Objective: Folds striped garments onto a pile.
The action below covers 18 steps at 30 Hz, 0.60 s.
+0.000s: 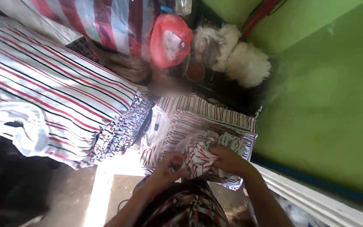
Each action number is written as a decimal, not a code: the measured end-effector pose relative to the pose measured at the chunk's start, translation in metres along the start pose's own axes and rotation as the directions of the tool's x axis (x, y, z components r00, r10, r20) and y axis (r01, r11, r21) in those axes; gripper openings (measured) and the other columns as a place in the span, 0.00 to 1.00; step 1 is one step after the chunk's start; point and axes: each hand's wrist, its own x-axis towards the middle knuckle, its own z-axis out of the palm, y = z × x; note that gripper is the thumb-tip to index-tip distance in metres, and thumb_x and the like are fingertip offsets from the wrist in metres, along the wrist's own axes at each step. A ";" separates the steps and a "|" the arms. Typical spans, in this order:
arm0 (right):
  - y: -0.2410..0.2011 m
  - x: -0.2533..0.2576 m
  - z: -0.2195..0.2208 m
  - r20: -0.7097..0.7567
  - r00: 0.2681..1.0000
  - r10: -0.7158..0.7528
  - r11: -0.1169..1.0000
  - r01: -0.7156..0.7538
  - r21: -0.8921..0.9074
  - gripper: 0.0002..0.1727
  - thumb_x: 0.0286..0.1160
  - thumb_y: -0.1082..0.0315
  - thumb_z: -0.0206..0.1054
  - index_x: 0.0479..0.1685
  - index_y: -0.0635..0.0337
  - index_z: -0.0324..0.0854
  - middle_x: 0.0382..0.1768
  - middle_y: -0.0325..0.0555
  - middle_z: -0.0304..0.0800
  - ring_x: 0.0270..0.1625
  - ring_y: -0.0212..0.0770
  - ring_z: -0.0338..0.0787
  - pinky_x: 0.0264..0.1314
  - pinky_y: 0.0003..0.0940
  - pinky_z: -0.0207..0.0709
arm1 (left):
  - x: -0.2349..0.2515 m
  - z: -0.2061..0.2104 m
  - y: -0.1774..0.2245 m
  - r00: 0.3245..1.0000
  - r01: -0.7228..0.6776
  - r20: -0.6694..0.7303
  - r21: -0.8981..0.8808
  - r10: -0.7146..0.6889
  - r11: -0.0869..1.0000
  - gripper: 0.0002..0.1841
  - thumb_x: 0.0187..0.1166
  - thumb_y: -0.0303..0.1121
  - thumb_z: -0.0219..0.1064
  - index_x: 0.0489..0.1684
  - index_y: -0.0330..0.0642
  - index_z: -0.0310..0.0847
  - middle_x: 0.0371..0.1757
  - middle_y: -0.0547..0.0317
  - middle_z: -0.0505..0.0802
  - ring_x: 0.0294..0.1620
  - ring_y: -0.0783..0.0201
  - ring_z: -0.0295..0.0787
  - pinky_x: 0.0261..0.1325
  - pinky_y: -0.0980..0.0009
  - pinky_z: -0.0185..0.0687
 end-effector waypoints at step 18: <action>0.013 0.005 0.008 0.076 0.996 0.057 0.982 -0.042 -0.183 0.43 0.79 0.63 0.71 0.93 0.61 0.54 0.72 0.72 0.80 0.75 0.71 0.79 0.80 0.67 0.65 | -0.002 0.038 -0.003 0.799 0.095 -0.583 -0.118 -0.147 0.988 0.17 0.85 0.30 0.52 0.65 0.29 0.75 0.45 0.57 0.87 0.39 0.74 0.85 0.46 0.75 0.83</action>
